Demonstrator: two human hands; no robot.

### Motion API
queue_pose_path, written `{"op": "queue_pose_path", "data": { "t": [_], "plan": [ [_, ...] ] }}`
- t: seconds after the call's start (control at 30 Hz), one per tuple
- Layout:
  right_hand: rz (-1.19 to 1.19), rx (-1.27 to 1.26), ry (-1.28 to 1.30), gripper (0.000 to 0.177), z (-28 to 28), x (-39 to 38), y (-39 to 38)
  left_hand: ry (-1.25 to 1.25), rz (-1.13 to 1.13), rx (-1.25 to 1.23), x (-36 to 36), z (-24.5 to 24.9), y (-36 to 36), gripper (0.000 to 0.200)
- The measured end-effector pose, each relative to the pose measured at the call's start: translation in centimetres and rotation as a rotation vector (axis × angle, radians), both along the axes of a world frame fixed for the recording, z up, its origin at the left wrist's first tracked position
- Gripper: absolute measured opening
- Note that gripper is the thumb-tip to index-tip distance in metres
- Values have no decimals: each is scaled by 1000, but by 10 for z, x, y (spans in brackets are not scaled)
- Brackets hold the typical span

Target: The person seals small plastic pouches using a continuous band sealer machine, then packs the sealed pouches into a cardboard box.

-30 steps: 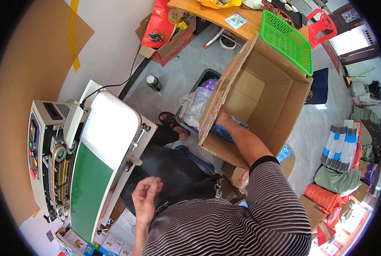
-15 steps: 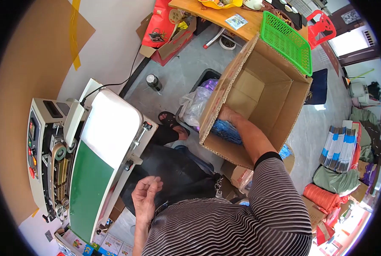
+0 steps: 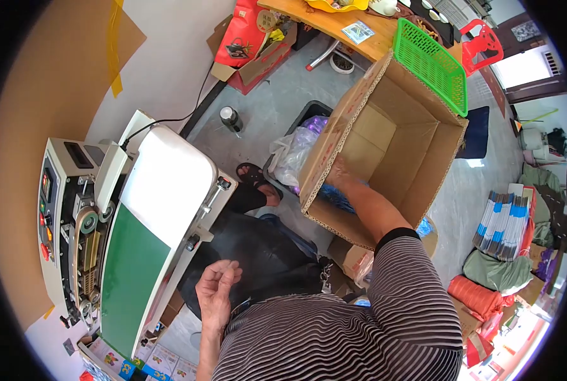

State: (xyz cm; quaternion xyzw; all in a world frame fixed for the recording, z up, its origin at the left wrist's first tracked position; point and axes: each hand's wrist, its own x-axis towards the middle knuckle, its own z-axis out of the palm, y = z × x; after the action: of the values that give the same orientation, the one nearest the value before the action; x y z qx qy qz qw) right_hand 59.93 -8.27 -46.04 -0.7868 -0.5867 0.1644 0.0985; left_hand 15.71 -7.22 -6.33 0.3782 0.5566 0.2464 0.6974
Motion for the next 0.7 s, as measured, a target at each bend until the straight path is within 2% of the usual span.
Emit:
{"op": "queue_pose_path", "data": {
  "t": [0.07,0.1,0.13,0.2,0.23,0.33,0.4,0.47,0.5,0.6,0.7],
  "plan": [
    [-195,282,429,28,-63,11,1,-9,12,0,-2,-2,0,23],
    [-194,281,428,28,-28,2,8,-10,13,-1,-2,-2,-1,23],
    [-54,125,171,26,0,6,3,-10,7,-4,-1,-2,-1,23],
    [226,-185,-344,24,108,-18,14,-11,-2,-8,-1,-2,-1,23],
    [228,-186,-346,24,39,3,-5,-13,1,-9,-1,-2,-1,23],
    [36,-35,8,24,-107,32,-2,-34,0,3,-2,-2,0,23],
    [78,-52,-9,25,-8,23,6,-48,-18,4,0,-2,2,23],
    [173,-89,-39,26,120,5,15,-69,-44,7,4,-3,5,22],
    [168,-87,-52,26,152,7,16,-82,-49,10,7,-2,7,22],
    [76,-137,157,30,227,7,20,-132,-120,101,16,1,14,24],
    [139,-134,131,29,339,-4,15,-200,-149,139,23,6,24,24]
  ]
}}
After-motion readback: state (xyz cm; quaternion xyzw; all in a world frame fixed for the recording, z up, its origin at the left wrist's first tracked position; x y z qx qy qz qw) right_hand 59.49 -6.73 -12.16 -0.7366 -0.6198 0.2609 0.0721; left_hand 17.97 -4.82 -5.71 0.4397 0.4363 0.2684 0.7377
